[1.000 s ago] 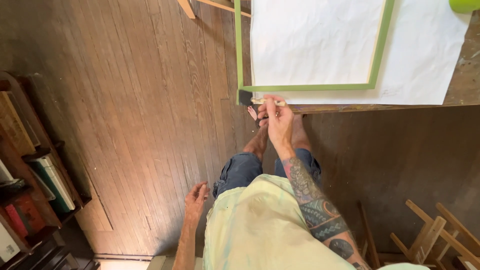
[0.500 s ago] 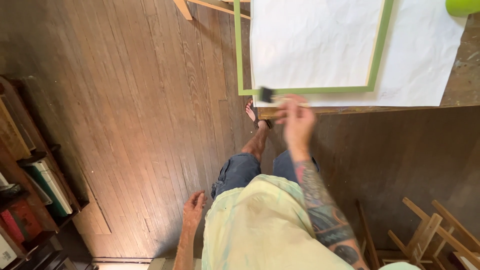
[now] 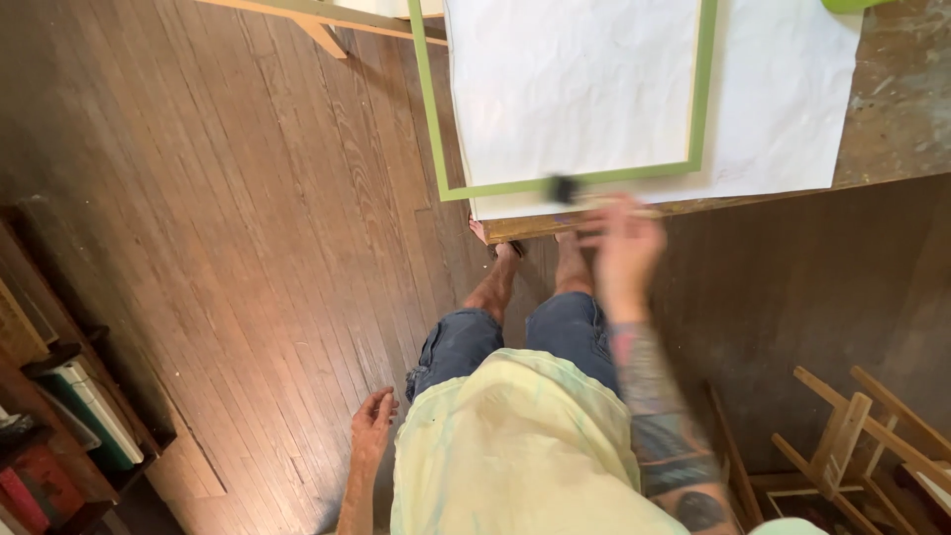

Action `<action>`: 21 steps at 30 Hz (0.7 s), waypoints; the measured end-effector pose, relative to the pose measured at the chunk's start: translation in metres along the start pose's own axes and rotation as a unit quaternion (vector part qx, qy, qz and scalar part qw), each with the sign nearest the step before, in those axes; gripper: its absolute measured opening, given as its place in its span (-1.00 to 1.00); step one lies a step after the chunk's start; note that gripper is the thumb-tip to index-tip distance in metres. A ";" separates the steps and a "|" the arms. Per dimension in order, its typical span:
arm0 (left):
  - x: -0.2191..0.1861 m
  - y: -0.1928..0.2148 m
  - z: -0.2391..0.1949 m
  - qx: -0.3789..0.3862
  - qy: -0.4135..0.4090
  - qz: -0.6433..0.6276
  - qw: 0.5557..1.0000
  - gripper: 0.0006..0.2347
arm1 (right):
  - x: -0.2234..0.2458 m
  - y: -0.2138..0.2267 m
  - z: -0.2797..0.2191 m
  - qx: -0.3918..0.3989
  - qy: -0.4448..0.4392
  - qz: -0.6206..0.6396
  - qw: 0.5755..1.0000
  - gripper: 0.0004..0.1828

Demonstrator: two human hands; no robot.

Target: A person is painting a wooden picture frame with green paint using a foam brush on a workbench.

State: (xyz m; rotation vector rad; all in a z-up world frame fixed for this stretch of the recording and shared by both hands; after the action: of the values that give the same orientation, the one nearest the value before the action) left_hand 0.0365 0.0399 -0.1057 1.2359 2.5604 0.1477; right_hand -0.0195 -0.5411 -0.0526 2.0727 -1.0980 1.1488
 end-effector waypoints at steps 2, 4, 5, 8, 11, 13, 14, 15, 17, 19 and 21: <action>-0.006 0.001 -0.004 0.003 0.006 0.009 1.000 -0.67 | 0.005 0.056 0.006 -0.074 0.030 -0.016 0.997 -0.73; -0.018 0.000 -0.008 -0.002 0.012 0.020 1.000 -0.69 | 0.008 0.101 0.004 -0.158 0.059 0.007 0.986 -0.80; -0.017 0.002 -0.003 0.000 0.009 0.023 1.000 -0.69 | 0.010 0.076 -0.001 -0.163 0.060 0.008 0.985 -0.80; -0.020 0.004 0.001 0.006 -0.012 0.013 1.000 -0.69 | -0.005 0.004 -0.013 -0.095 -0.016 0.007 0.995 -0.78; -0.034 0.011 -0.002 0.002 -0.016 0.004 1.000 -0.69 | -0.016 -0.063 -0.013 0.102 -0.012 0.050 0.993 -0.80; -0.033 0.018 0.001 -0.004 -0.015 0.003 1.000 -0.68 | -0.021 -0.057 -0.006 0.093 -0.016 0.050 0.994 -0.80; -0.028 0.020 0.005 -0.001 -0.016 0.006 1.000 -0.68 | -0.016 -0.033 0.000 0.089 -0.016 0.049 0.995 -0.80; -0.023 0.020 0.011 0.003 -0.023 0.005 1.000 -0.68 | -0.010 -0.001 0.007 0.035 -0.020 0.027 0.999 -0.81; -0.016 0.020 0.019 0.011 -0.031 0.004 0.999 -0.68 | 0.000 0.063 0.018 -0.021 -0.024 0.004 0.999 -0.82; -0.012 0.022 0.024 0.006 -0.028 0.006 1.000 -0.68 | 0.010 0.147 0.020 -0.188 -0.011 0.014 0.982 -0.79; -0.019 0.023 0.023 0.005 -0.022 0.009 1.000 -0.69 | 0.019 0.199 0.015 -0.247 0.000 0.059 0.967 -0.82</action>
State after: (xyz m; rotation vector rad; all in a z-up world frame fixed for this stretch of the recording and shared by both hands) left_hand 0.0714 0.0385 -0.1183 1.2530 2.5151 0.1094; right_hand -0.1743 -0.6663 -0.0324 1.6364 -1.3619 0.8183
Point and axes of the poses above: each hand's wrist, its own z-axis towards the middle knuckle, its own y-axis out of the back of the hand, x = y × z, the point moved 8 cm from there along z, towards the middle knuckle, and after that the axes turned 12 degrees about x, right-handed, at the moved point
